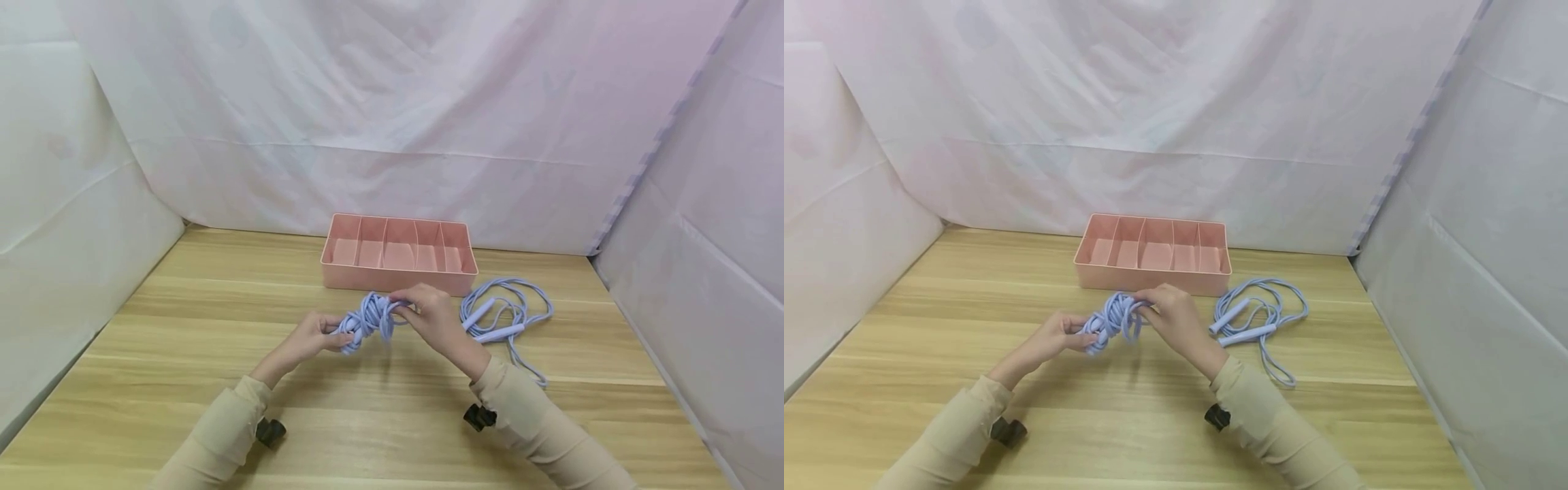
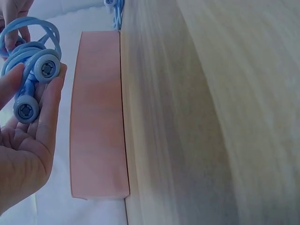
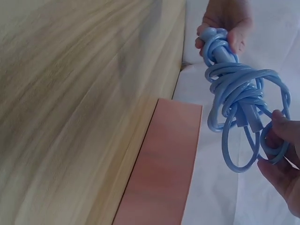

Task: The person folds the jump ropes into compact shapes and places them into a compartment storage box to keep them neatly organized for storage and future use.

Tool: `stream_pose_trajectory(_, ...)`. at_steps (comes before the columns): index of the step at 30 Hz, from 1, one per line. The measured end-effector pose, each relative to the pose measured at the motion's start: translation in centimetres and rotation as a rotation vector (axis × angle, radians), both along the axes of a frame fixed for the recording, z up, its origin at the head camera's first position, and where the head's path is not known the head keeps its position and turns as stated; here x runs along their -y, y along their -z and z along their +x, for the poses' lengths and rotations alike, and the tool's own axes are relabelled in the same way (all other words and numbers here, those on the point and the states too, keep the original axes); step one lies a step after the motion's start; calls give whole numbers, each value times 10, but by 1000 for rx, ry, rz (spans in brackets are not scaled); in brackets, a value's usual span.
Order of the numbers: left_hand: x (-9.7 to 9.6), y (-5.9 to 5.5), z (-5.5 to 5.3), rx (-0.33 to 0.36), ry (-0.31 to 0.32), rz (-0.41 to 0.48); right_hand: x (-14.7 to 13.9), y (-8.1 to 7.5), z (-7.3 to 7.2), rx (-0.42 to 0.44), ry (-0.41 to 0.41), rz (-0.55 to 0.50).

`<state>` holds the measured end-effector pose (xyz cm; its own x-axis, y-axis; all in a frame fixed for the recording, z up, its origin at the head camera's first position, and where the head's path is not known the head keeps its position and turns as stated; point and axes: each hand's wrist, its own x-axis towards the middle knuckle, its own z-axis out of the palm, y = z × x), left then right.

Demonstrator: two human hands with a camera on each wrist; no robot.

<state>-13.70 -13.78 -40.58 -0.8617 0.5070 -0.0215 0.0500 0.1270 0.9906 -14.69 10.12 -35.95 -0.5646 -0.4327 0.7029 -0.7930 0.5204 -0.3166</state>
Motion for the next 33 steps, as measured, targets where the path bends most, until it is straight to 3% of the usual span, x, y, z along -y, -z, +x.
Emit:
stream_pose_trajectory(5, -6, -4, 5, -12, 11, -11, 1, -1, 2, -101, 73, -7)
stream_pose_trajectory(10, -10, -6, 7, -175, 36, -154, 2, -2, 3, -94, 106, -28)
stream_pose_trajectory(13, -10, -13, 11, -250, 66, -201, 1, -2, 2, -85, 86, -11)
stream_pose_trajectory(17, -7, -12, 11, -217, 116, -152, 0, -2, 4, -69, 72, 33)
stream_pose_trajectory(20, -4, -3, 9, -175, 129, -131, 0, -5, 7, -8, 112, 111)
stream_pose_trajectory(24, -4, -2, 10, -179, 132, -150, 0, -17, 10, 216, 163, 200)
stream_pose_trajectory(26, -4, -1, 10, -179, 141, -145, 1, -22, 11, 330, 180, 202)
stream_pose_trajectory(28, -5, -1, 10, -162, 143, -136, 1, -25, 12, 393, 212, 191)
stream_pose_trajectory(33, -7, 0, 12, -73, 141, -85, 5, -20, 15, 321, 333, 214)
